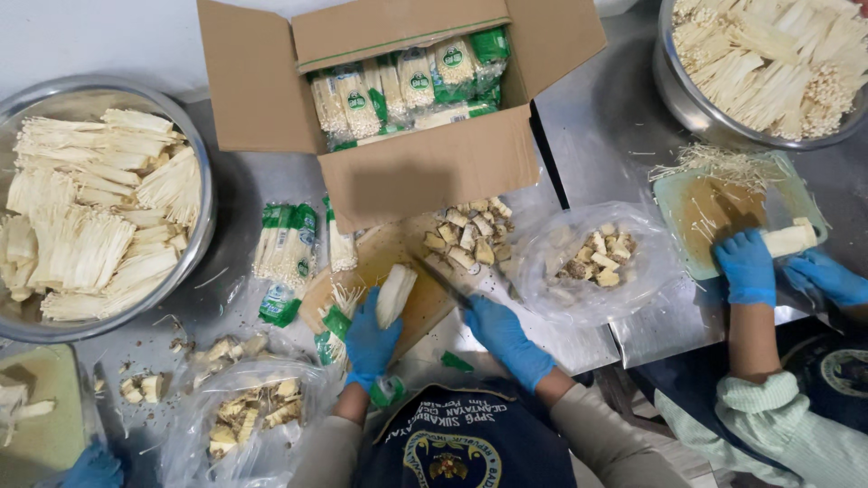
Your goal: The person trims the root ends off enoki mushroom blocks with a knife, separates the trimmed pieces, and places the trimmed mushrooms into plastic bags and a cardboard box on the stainless steel table. Other workers at the same table trim and pack mushrooms alongside.
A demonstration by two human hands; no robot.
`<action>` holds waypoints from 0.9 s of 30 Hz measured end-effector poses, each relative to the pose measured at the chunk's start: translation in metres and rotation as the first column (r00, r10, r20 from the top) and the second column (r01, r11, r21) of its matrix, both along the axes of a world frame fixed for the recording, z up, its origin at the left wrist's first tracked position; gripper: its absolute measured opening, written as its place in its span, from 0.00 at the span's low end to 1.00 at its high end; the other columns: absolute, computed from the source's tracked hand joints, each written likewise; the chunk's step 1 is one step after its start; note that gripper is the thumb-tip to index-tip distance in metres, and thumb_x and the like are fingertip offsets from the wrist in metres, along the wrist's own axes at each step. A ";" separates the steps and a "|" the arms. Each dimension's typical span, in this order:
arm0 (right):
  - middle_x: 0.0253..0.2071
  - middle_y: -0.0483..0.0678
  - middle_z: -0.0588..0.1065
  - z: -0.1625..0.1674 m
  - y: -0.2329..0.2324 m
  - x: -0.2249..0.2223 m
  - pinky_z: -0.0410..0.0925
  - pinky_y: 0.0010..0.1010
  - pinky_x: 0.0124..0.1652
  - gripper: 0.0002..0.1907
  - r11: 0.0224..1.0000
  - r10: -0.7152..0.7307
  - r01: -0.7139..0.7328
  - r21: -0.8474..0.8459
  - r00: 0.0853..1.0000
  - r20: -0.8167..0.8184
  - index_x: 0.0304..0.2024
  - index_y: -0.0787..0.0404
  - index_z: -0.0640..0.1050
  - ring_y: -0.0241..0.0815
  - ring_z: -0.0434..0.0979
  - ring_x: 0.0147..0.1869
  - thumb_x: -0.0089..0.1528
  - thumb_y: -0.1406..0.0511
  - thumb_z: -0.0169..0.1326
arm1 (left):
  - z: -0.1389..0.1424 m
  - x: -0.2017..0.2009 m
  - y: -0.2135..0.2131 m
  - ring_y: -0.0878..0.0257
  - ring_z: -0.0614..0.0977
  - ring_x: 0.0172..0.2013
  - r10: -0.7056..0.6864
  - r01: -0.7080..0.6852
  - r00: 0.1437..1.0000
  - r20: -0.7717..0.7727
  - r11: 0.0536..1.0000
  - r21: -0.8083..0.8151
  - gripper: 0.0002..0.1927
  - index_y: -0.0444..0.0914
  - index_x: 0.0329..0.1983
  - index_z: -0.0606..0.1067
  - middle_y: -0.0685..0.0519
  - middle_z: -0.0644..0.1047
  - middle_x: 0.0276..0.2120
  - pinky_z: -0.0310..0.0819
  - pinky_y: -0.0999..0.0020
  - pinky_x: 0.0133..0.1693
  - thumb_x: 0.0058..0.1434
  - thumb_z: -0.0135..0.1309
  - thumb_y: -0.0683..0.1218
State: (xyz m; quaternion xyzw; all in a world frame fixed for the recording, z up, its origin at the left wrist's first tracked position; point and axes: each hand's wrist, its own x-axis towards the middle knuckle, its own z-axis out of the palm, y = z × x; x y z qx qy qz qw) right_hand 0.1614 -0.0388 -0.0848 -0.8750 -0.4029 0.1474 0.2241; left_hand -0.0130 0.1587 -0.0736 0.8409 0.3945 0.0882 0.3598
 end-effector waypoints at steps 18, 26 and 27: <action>0.37 0.62 0.78 0.022 -0.001 0.018 0.70 0.55 0.35 0.16 0.993 -0.118 0.121 0.010 0.983 -0.142 0.49 0.61 0.73 0.66 0.79 0.36 0.66 0.57 0.49 | -0.012 0.037 -0.013 0.45 0.81 0.42 -0.345 0.383 0.917 -0.201 0.903 0.194 0.44 0.45 0.72 0.60 0.43 0.76 0.47 0.76 0.50 0.43 0.52 0.62 0.56; 0.35 0.59 0.77 -0.002 -0.014 -0.018 0.71 0.51 0.28 0.19 0.997 0.003 0.006 -0.077 0.993 0.117 0.55 0.63 0.70 0.61 0.79 0.29 0.64 0.62 0.50 | -0.013 0.047 -0.020 0.47 0.80 0.44 -0.339 0.388 0.908 -0.248 0.903 0.186 0.46 0.46 0.72 0.59 0.44 0.75 0.48 0.75 0.49 0.42 0.51 0.63 0.58; 0.34 0.59 0.77 -0.004 -0.015 -0.019 0.71 0.51 0.27 0.19 0.995 0.021 -0.007 -0.098 0.990 0.140 0.54 0.63 0.70 0.60 0.79 0.28 0.63 0.63 0.50 | -0.012 0.046 -0.021 0.46 0.80 0.44 -0.339 0.387 0.908 -0.248 0.904 0.183 0.46 0.45 0.72 0.59 0.44 0.75 0.48 0.75 0.49 0.42 0.52 0.63 0.59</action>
